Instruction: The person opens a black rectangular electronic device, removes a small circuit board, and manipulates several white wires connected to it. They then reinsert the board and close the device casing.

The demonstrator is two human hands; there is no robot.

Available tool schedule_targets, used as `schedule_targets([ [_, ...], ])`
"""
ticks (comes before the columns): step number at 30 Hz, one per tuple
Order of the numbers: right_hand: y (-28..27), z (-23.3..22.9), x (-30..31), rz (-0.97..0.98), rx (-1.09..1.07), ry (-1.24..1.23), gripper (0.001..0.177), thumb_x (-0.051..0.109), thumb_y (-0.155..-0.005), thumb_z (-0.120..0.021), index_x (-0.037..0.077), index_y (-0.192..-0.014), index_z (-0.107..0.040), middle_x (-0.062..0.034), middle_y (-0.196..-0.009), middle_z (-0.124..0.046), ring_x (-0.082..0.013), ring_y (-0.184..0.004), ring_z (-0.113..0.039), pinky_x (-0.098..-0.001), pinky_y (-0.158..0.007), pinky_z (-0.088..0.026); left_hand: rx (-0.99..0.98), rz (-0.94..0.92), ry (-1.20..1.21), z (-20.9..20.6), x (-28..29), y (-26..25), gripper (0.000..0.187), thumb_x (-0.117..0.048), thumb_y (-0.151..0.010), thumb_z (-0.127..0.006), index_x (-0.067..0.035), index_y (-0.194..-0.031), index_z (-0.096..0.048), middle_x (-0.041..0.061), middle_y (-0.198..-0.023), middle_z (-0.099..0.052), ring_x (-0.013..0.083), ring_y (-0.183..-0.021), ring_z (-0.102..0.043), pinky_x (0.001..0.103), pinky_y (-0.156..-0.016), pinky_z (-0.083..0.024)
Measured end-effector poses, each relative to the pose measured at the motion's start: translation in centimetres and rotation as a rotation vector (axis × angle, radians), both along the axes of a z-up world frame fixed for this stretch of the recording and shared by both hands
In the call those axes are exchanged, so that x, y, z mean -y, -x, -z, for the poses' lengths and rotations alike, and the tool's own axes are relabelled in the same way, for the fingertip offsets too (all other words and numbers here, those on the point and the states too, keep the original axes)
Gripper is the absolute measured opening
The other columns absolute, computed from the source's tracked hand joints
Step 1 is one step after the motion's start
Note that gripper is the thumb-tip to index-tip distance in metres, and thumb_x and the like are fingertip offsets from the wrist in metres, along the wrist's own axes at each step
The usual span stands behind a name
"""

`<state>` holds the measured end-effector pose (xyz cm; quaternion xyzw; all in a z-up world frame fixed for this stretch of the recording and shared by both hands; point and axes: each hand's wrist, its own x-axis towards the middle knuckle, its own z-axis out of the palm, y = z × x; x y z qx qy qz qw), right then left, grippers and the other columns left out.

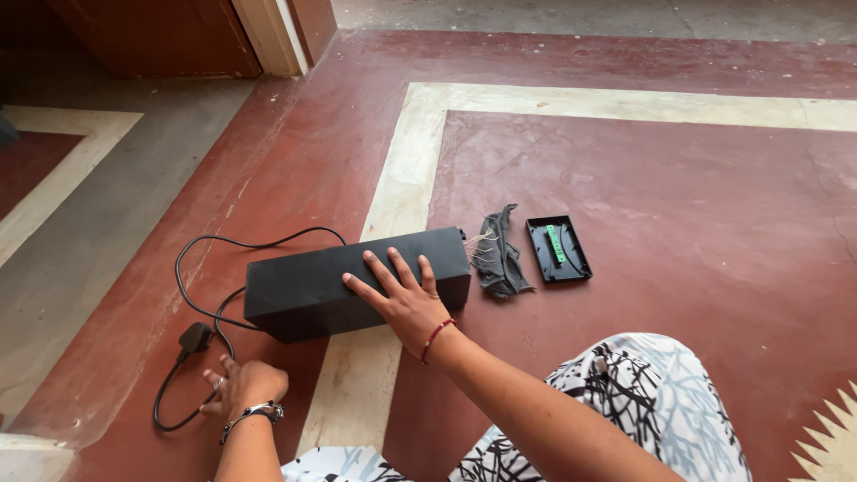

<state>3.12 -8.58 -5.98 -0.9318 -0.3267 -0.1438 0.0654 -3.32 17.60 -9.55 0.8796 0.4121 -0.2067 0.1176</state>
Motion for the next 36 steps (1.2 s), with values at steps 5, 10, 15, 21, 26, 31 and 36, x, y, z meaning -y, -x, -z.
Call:
schedule_targets([
  [5, 0.0, 1.1, -0.1, 0.002, 0.154, -0.042, 0.083, 0.002, -0.087, -0.058, 0.039, -0.157, -0.035, -0.0041, -0.166, -0.033, -0.0277, -0.149, -0.034, -0.0575, -0.117, -0.018, 0.068, -0.19, 0.117, 1.2, -2.3, -0.7, 0.04, -0.022, -0.09, -0.06, -0.009, -0.126, -0.071, 0.005, -0.172, -0.007, 0.0362, -0.158, 0.003, 0.07, -0.117, -0.012],
  [10, -0.1, 1.8, 0.0, 0.022, 0.27, -0.039, 0.08, 0.004, -0.088, -0.059, 0.04, -0.157, -0.039, -0.0018, -0.164, -0.039, -0.0245, -0.147, -0.04, -0.053, -0.12, -0.017, 0.097, -0.168, 0.138, 5.6, -4.8, -1.4, 0.037, -0.019, -0.095, -0.059, -0.001, -0.122, -0.077, 0.019, -0.139, -0.066, 0.0439, -0.127, -0.059, 0.066, -0.109, -0.039],
  [15, -0.9, 1.9, 0.9, -0.042, 0.295, -0.05, 0.076, 0.006, -0.09, -0.06, 0.037, -0.157, -0.041, -0.0007, -0.164, -0.041, -0.024, -0.147, -0.042, -0.05, -0.121, -0.017, 0.55, -0.609, 0.738, 9.8, -5.9, -2.6, 0.026, -0.003, -0.093, -0.059, 0.011, -0.113, -0.066, 0.027, -0.122, -0.067, 0.0379, -0.1, -0.069, 0.049, -0.078, -0.063],
  [21, -4.0, 2.2, 2.6, -0.176, 0.436, -0.046, 0.069, 0.008, -0.099, -0.057, 0.035, -0.159, -0.041, 0.0013, -0.165, -0.041, -0.0209, -0.151, -0.04, -0.0458, -0.123, -0.015, 0.891, -0.839, 0.909, 2.8, -2.7, -3.2, 0.029, 0.004, -0.085, -0.052, 0.007, -0.11, -0.065, 0.022, -0.127, -0.061, 0.0328, -0.101, -0.069, 0.045, -0.075, -0.061],
  [26, -6.2, 2.3, 3.0, -0.187, 0.373, 0.014, 0.069, 0.007, -0.095, -0.055, 0.041, -0.154, -0.045, 0.0057, -0.163, -0.043, -0.0176, -0.149, -0.04, -0.0437, -0.123, -0.015, 1.112, -0.69, 0.574, -4.1, 1.6, -3.2, 0.05, -0.016, -0.083, -0.067, -0.005, -0.128, -0.049, 0.017, -0.155, -0.026, 0.0396, -0.126, -0.056, 0.053, -0.08, -0.059],
  [31, -5.5, 2.3, 1.9, -0.143, 0.257, -0.066, 0.064, 0.008, -0.096, -0.054, 0.04, -0.151, -0.045, 0.0052, -0.163, -0.042, -0.02, -0.15, -0.039, -0.0487, -0.123, -0.016, 1.226, 0.119, -0.06, -6.0, 5.9, -4.0, 0.057, -0.025, -0.089, -0.082, -0.012, -0.141, -0.061, 0.024, -0.17, -0.013, 0.0498, -0.151, -0.011, 0.07, -0.119, -0.025],
  [36, -5.2, 1.5, 1.7, -0.129, 0.136, -0.071, 0.066, 0.008, -0.095, -0.053, 0.039, -0.151, -0.043, 0.0042, -0.165, -0.036, -0.0224, -0.153, -0.033, -0.0523, -0.123, -0.015, 0.868, 0.196, -0.03, -8.2, 11.1, -4.3, 0.065, -0.025, -0.078, -0.082, -0.017, -0.139, -0.06, 0.018, -0.169, -0.012, 0.048, -0.153, -0.008, 0.072, -0.108, -0.03],
])
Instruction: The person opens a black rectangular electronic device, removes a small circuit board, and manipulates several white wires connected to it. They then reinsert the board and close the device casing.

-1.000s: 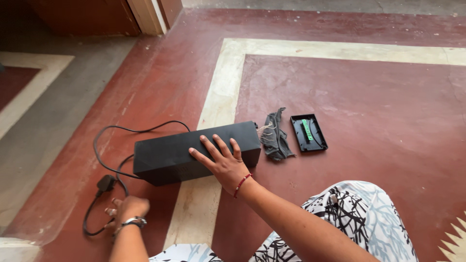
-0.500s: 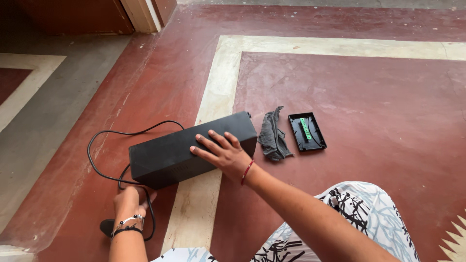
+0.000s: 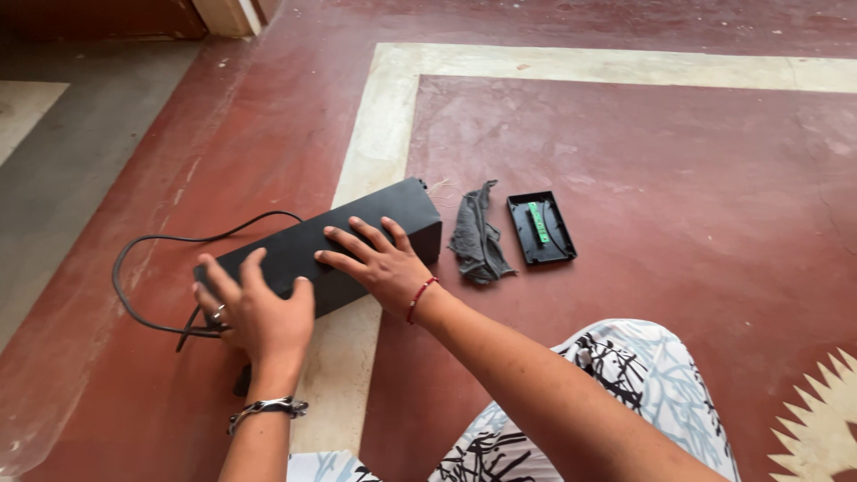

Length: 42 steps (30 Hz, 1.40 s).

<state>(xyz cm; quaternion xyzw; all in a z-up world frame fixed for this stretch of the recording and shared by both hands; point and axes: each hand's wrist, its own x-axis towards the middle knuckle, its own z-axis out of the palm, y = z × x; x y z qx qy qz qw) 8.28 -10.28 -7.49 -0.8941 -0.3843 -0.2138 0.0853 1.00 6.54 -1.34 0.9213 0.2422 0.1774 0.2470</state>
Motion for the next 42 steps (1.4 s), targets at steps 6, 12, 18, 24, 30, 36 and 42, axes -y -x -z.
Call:
schedule_targets([
  [6, 0.4, -1.4, 0.2, -0.022, -0.158, 0.024, 0.073, 0.009, -0.088, -0.06, 0.033, -0.153, -0.039, 0.0035, -0.168, -0.028, -0.024, -0.156, -0.024, -0.054, -0.124, -0.012, -0.36, 0.243, -0.052, -2.4, 4.3, -1.0, 0.088, -0.014, -0.075, -0.079, -0.009, -0.151, -0.036, 0.016, -0.17, -0.001, 0.0473, -0.153, 0.005, 0.071, -0.106, -0.035],
  [12, 0.7, -2.8, 0.5, -0.031, -0.225, 0.077, 0.09, -0.003, -0.075, -0.065, 0.03, -0.153, -0.037, 0.0028, -0.168, -0.025, -0.0241, -0.156, -0.02, -0.0538, -0.125, -0.014, -0.369, 0.348, -0.192, -1.9, 4.0, -1.4, 0.081, 0.01, -0.083, -0.062, -0.008, -0.155, -0.029, 0.021, -0.167, -0.005, 0.0493, -0.151, -0.006, 0.056, -0.105, -0.044],
  [18, 0.8, -3.2, 0.6, -0.053, -0.257, 0.046, 0.097, -0.008, -0.068, -0.067, 0.03, -0.152, -0.038, 0.0016, -0.168, -0.026, -0.0255, -0.156, -0.02, -0.0543, -0.125, -0.016, -0.23, 0.479, -0.534, -1.6, 1.7, -0.7, 0.061, 0.008, -0.086, -0.063, -0.004, -0.143, -0.044, 0.019, -0.16, -0.035, 0.0354, -0.149, -0.034, 0.04, -0.093, -0.058],
  [24, 0.4, -3.1, 0.9, -0.073, -0.254, 0.071, 0.099, -0.008, -0.066, -0.068, 0.031, -0.152, -0.038, 0.0002, -0.168, -0.026, -0.0276, -0.157, -0.022, -0.0549, -0.125, -0.018, -0.233, 0.614, -0.761, -2.6, 0.1, -3.4, 0.06, 0.001, -0.086, -0.07, -0.007, -0.141, -0.049, 0.008, -0.162, -0.041, 0.0277, -0.151, -0.036, 0.035, -0.089, -0.06],
  [30, 0.4, -3.3, 0.8, -0.076, -0.274, 0.046, 0.106, -0.009, -0.064, -0.067, 0.036, -0.155, -0.034, -0.002, -0.168, -0.025, -0.0291, -0.155, -0.023, -0.0548, -0.123, -0.019, -0.498, 0.563, -0.638, -3.6, -2.6, -4.1, 0.124, -0.03, -0.059, -0.098, -0.022, -0.157, -0.023, 0.006, -0.165, -0.025, 0.0323, -0.154, -0.02, 0.063, -0.112, -0.034],
  [36, 1.6, -3.0, 0.6, -0.01, -0.31, -0.107, 0.094, 0.008, -0.076, -0.069, 0.025, -0.157, -0.026, -0.0098, -0.17, -0.018, -0.0347, -0.159, -0.013, -0.0603, -0.126, -0.008, -0.508, 0.429, -0.491, -2.4, -3.4, -3.2, 0.134, -0.042, -0.056, -0.098, -0.041, -0.16, -0.014, 0.011, -0.162, -0.026, 0.0428, -0.149, -0.024, 0.073, -0.109, -0.028],
  [42, 2.4, -3.4, -0.7, 0.13, -0.34, -0.036, 0.09, 0.02, -0.086, -0.069, 0.033, -0.16, -0.019, -0.0046, -0.17, -0.012, -0.0358, -0.157, -0.005, -0.0684, -0.121, 0.0, -0.543, 0.438, -0.603, -2.8, -4.1, -3.4, 0.122, -0.063, -0.061, -0.087, -0.047, -0.161, -0.02, 0.009, -0.151, -0.042, 0.0347, -0.137, -0.046, 0.067, -0.103, -0.039],
])
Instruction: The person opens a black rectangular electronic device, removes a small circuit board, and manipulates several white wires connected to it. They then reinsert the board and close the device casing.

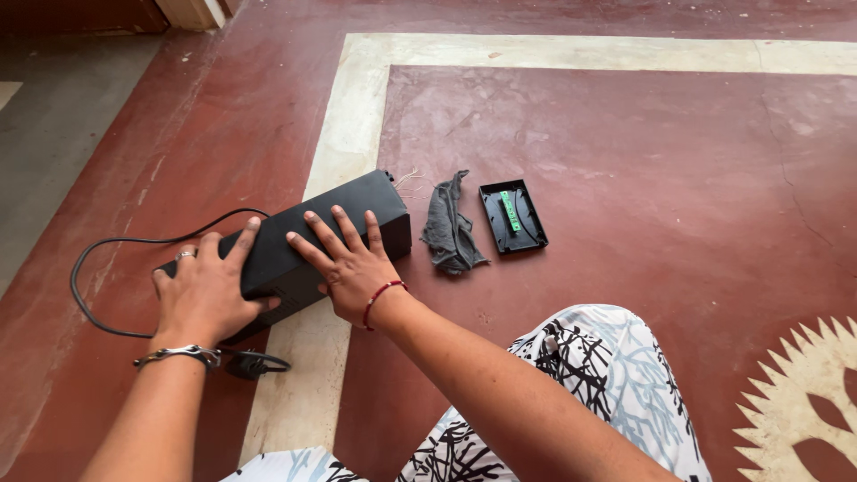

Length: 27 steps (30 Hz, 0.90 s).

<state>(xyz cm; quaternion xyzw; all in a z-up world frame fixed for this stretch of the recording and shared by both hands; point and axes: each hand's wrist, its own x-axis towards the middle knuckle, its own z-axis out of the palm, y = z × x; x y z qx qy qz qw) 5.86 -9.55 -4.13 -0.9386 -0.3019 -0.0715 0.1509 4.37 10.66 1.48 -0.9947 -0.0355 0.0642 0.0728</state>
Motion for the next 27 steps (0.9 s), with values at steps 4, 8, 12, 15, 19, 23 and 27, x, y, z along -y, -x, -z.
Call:
schedule_targets([
  [4, -0.3, -1.5, 0.1, -0.003, -0.119, 0.203, 0.106, 0.011, -0.078, -0.07, 0.034, -0.162, -0.011, -0.0033, -0.172, -0.004, -0.0348, -0.158, 0.0, -0.0669, -0.12, -0.001, -0.046, 0.016, -0.055, -0.6, 0.0, -0.2, 0.12, -0.071, -0.062, -0.083, -0.05, -0.162, -0.021, 0.008, -0.148, -0.048, 0.033, -0.133, -0.051, 0.062, -0.097, -0.045],
  [8, -0.6, -2.5, 0.3, -0.027, -0.159, 0.246, 0.113, 0.009, -0.073, -0.072, 0.035, -0.162, -0.008, -0.0029, -0.172, -0.002, -0.0354, -0.158, 0.002, -0.0679, -0.121, -0.002, -0.056, 0.013, -0.046, -0.8, -0.2, -0.4, 0.118, -0.074, -0.06, -0.081, -0.049, -0.16, -0.023, 0.007, -0.148, -0.048, 0.0327, -0.135, -0.049, 0.063, -0.098, -0.043],
  [12, -1.4, -2.6, 0.7, -0.069, -0.168, 0.29, 0.118, 0.006, -0.071, -0.075, 0.037, -0.161, -0.006, -0.0016, -0.172, -0.001, -0.0336, -0.159, 0.002, -0.0677, -0.121, -0.004, -0.057, 0.004, -0.029, -0.9, -0.1, 0.0, 0.117, -0.076, -0.061, -0.08, -0.045, -0.16, -0.025, 0.01, -0.148, -0.047, 0.0354, -0.136, -0.047, 0.064, -0.098, -0.042],
  [15, -2.2, -2.5, 1.0, -0.103, -0.181, 0.291, 0.121, 0.003, -0.07, -0.076, 0.041, -0.16, -0.005, 0.0001, -0.172, -0.001, -0.0324, -0.159, 0.001, -0.0675, -0.122, -0.005, -0.064, -0.022, -0.027, -1.1, 0.5, 0.3, 0.117, -0.075, -0.063, -0.079, -0.043, -0.161, -0.024, 0.012, -0.147, -0.047, 0.0373, -0.137, -0.045, 0.066, -0.098, -0.041],
  [19, -2.9, -2.5, 1.1, -0.13, -0.168, 0.306, 0.125, -0.004, -0.069, -0.075, 0.043, -0.161, -0.005, 0.0013, -0.173, -0.001, -0.0314, -0.159, 0.0, -0.0659, -0.122, -0.006, -0.081, -0.062, -0.025, -1.6, 1.2, 0.7, 0.117, -0.074, -0.064, -0.079, -0.044, -0.162, -0.022, 0.012, -0.146, -0.047, 0.0371, -0.137, -0.045, 0.068, -0.097, -0.041],
  [23, -3.3, -2.6, 1.4, -0.149, -0.187, 0.316, 0.128, -0.007, -0.066, -0.075, 0.044, -0.16, -0.005, 0.0026, -0.173, 0.0, -0.0302, -0.159, -0.001, -0.0638, -0.122, -0.006, -0.069, -0.108, 0.008, -1.3, 1.7, 1.2, 0.115, -0.07, -0.067, -0.079, -0.043, -0.163, -0.022, 0.013, -0.147, -0.048, 0.0366, -0.136, -0.048, 0.065, -0.097, -0.043],
  [27, -3.4, -2.5, 1.3, -0.157, -0.199, 0.286, 0.126, -0.006, -0.067, -0.075, 0.043, -0.16, -0.006, 0.0022, -0.172, -0.001, -0.0307, -0.159, -0.001, -0.0643, -0.123, -0.006, 0.043, -0.119, 0.039, 0.3, 2.2, 2.4, 0.108, -0.062, -0.074, -0.076, -0.038, -0.163, -0.02, 0.015, -0.158, -0.036, 0.0396, -0.143, -0.037, 0.07, -0.102, -0.036],
])
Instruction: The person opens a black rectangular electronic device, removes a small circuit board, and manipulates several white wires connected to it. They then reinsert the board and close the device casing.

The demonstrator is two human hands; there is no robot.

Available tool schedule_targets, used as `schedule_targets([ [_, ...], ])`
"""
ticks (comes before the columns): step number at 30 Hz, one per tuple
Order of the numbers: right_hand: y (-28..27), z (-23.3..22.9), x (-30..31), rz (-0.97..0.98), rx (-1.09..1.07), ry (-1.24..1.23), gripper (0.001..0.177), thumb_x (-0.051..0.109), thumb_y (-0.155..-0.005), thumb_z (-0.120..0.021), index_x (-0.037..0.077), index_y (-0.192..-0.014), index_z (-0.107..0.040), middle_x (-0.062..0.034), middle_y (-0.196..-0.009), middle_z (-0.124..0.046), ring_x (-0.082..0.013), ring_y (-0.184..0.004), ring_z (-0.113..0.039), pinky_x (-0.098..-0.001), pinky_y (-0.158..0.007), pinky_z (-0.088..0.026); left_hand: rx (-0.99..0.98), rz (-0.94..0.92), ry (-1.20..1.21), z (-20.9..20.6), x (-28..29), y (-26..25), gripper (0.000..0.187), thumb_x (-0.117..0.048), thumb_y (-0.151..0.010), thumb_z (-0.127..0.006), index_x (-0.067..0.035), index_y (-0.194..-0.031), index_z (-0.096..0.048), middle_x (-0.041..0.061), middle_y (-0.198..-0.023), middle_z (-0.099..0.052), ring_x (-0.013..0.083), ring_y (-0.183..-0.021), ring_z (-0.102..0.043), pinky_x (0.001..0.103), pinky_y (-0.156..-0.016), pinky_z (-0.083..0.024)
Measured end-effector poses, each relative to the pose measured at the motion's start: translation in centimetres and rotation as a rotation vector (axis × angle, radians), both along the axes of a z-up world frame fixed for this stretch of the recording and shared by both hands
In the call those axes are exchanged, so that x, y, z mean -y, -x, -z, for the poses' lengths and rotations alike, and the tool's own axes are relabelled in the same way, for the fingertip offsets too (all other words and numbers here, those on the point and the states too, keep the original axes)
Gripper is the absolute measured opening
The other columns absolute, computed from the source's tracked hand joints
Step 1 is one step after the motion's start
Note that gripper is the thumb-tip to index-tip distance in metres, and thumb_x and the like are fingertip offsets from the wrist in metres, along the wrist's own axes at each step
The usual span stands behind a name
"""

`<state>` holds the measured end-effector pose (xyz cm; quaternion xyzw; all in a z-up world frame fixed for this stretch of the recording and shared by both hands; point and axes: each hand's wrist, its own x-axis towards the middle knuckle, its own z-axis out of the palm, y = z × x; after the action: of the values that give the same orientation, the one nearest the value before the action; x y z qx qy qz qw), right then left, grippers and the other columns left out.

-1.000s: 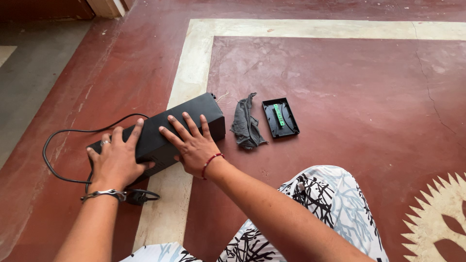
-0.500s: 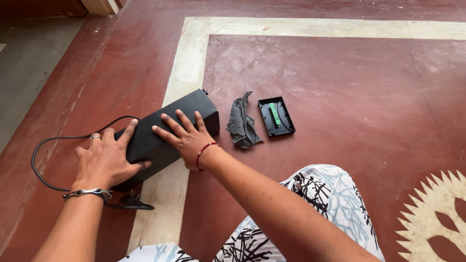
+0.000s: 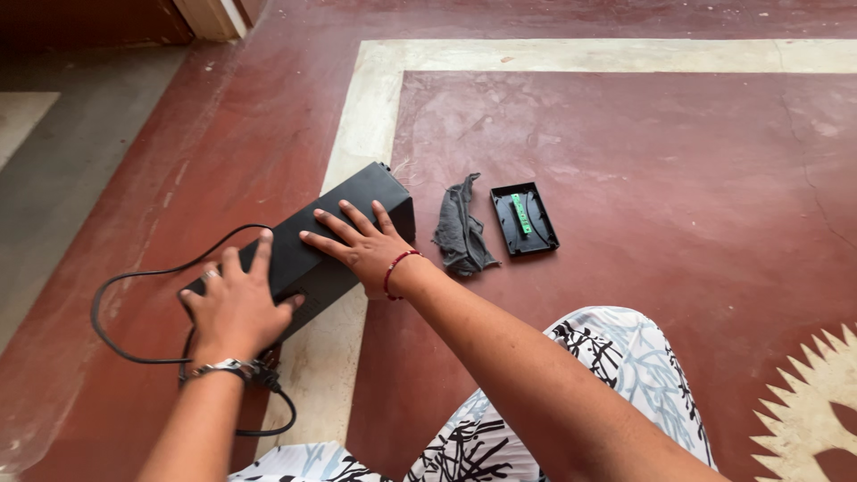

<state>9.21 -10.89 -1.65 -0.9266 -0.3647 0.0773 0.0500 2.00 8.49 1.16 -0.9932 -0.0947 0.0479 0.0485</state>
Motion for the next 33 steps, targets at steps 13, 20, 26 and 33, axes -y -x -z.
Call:
schedule_targets([
  [13, 0.6, 3.6, 2.7, 0.001, -0.136, -0.478, 0.099, -0.01, -0.067, -0.068, 0.027, -0.154, -0.037, -0.0084, -0.169, -0.017, -0.0404, -0.157, -0.007, -0.0651, -0.116, -0.026, 0.043, 0.11, 0.153, 0.8, 5.0, 0.7, 0.073, -0.033, -0.092, -0.065, -0.02, -0.156, -0.033, 0.013, -0.169, -0.013, 0.0406, -0.154, -0.015, 0.065, -0.113, -0.028],
  [20, 2.1, 6.7, 10.8, -0.091, -0.034, -0.665, 0.044, -0.008, -0.072, -0.062, 0.007, -0.113, -0.071, -0.012, -0.133, -0.065, -0.0359, -0.136, -0.052, -0.0438, -0.12, -0.04, 0.261, 0.496, 0.245, 2.9, 12.1, -1.1, 0.054, -0.016, -0.087, -0.063, -0.01, -0.14, -0.054, 0.02, -0.164, -0.024, 0.0418, -0.149, -0.027, 0.047, -0.114, -0.037],
  [26, -0.4, 6.8, 14.8, 0.343, -0.069, -0.424, 0.03, 0.011, -0.084, -0.067, 0.015, -0.111, -0.077, -0.0081, -0.121, -0.075, -0.0292, -0.119, -0.063, -0.0393, -0.111, -0.052, 0.117, 0.444, 0.557, 6.0, 17.9, -2.9, 0.053, -0.015, -0.089, -0.063, -0.006, -0.14, -0.053, 0.018, -0.166, -0.022, 0.0408, -0.143, -0.038, 0.047, -0.108, -0.043],
  [33, 0.1, 5.5, 18.7, 0.968, -0.104, -0.425, 0.039, 0.021, -0.08, -0.075, 0.019, -0.119, -0.071, -0.0116, -0.141, -0.053, -0.0342, -0.131, -0.047, -0.0445, -0.106, -0.043, -0.127, 0.344, 0.706, 9.6, 22.7, -4.3, 0.037, -0.013, -0.089, -0.063, -0.02, -0.123, -0.074, 0.019, -0.167, -0.015, 0.044, -0.143, -0.037, 0.046, -0.116, -0.038],
])
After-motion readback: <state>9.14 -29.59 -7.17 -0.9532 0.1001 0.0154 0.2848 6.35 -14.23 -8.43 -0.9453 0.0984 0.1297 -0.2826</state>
